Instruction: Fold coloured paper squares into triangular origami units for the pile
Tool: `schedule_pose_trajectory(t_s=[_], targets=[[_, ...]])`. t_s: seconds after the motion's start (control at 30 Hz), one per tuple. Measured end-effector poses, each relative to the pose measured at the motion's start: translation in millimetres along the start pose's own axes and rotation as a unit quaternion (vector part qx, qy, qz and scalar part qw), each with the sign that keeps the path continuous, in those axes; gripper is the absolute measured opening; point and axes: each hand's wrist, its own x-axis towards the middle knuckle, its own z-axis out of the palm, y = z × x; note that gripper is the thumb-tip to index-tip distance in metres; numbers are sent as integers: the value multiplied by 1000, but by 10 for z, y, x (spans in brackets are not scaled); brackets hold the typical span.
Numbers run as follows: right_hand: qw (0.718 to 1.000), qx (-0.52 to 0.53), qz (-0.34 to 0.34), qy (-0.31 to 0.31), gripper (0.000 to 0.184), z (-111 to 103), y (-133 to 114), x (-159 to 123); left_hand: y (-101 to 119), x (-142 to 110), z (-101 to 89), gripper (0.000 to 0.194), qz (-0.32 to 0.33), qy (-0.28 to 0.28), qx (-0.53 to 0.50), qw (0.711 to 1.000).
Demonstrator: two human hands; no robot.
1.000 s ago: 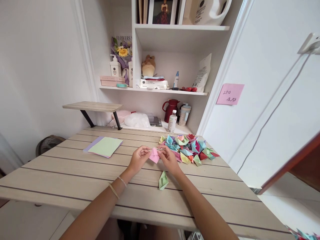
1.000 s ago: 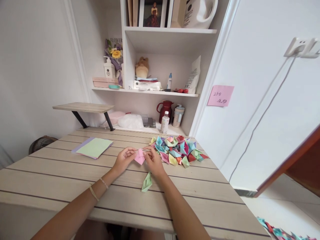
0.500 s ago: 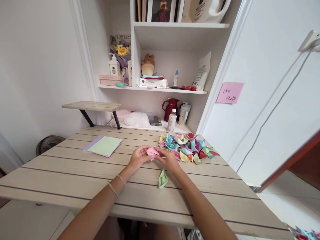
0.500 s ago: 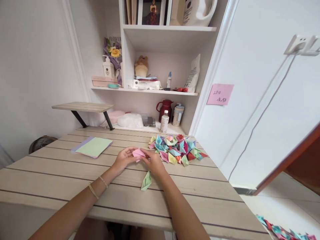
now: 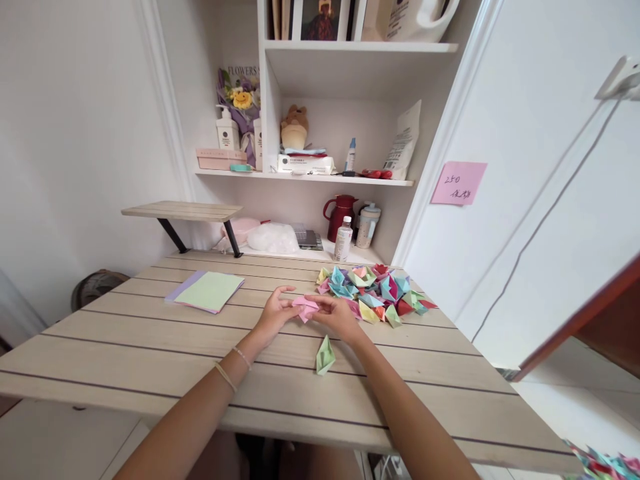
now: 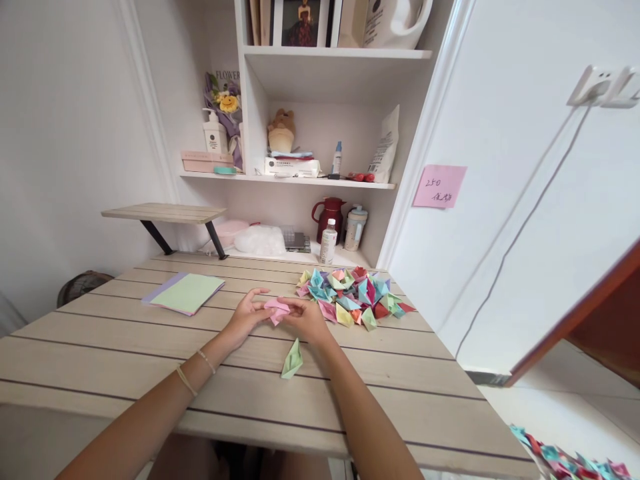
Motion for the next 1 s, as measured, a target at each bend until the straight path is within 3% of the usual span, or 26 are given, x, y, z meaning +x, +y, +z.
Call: schedule_pose_trajectory(t_s=[0.2, 0.43, 0.67, 0.87, 1.0], targets=[[1000, -4, 6, 26, 42, -41, 64, 26, 62, -10, 13, 56, 11, 18, 20, 1000], [991, 112, 17, 67, 32, -8, 41, 39, 73, 1, 22, 34, 52, 37, 24, 998], [987, 134, 64, 60, 43, -11, -10, 21, 97, 4, 23, 27, 104, 59, 43, 992], [981, 173, 56, 72, 43, -39, 36, 38, 116, 2, 16, 38, 77, 33, 47, 995], [979, 182, 66, 60, 44, -44, 18, 29, 114, -5, -8, 35, 109, 30, 81, 990]])
